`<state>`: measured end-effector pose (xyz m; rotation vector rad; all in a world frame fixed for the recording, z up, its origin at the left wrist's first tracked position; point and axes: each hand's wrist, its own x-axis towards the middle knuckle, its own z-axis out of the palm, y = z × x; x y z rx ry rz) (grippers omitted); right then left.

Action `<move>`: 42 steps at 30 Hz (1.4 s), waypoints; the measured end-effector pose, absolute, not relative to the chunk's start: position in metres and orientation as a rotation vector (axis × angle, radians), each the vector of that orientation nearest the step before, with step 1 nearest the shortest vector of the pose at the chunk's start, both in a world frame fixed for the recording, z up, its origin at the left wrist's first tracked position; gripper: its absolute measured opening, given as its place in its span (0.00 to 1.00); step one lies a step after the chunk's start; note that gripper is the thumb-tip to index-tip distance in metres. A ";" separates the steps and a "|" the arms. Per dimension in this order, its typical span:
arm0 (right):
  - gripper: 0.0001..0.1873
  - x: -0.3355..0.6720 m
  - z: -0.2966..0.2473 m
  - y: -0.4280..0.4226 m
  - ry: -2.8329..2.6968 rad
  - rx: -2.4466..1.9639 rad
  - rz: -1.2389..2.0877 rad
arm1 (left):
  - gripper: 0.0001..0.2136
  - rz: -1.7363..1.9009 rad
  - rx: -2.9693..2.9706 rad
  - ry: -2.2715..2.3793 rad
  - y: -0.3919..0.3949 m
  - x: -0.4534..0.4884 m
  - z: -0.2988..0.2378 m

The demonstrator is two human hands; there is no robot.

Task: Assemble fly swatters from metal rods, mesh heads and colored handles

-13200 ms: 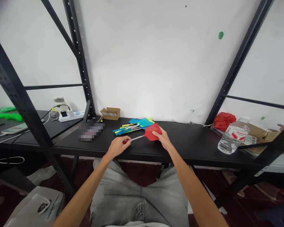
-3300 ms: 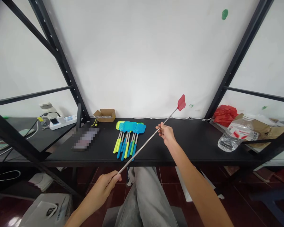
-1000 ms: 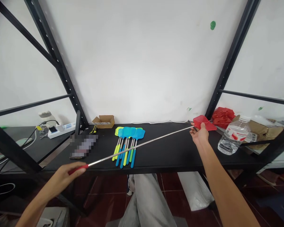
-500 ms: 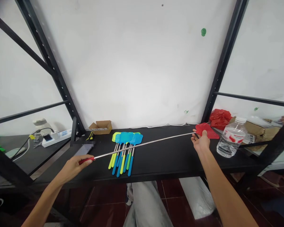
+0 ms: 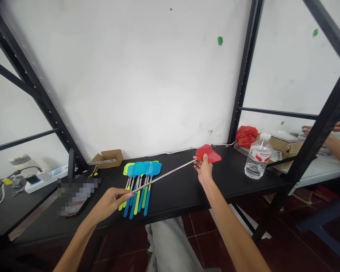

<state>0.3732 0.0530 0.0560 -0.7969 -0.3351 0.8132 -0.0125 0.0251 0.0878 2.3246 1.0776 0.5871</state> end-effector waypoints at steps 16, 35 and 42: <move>0.26 0.255 0.055 0.014 -0.618 -0.780 0.975 | 0.23 0.835 2.344 1.067 0.008 0.084 0.087; 0.06 0.411 0.044 0.037 -1.160 -1.837 0.158 | 0.10 0.595 2.412 2.003 -0.021 0.078 0.037; 0.07 0.427 0.018 0.030 -1.294 -2.041 0.014 | 0.11 0.589 2.368 2.127 -0.015 0.066 0.036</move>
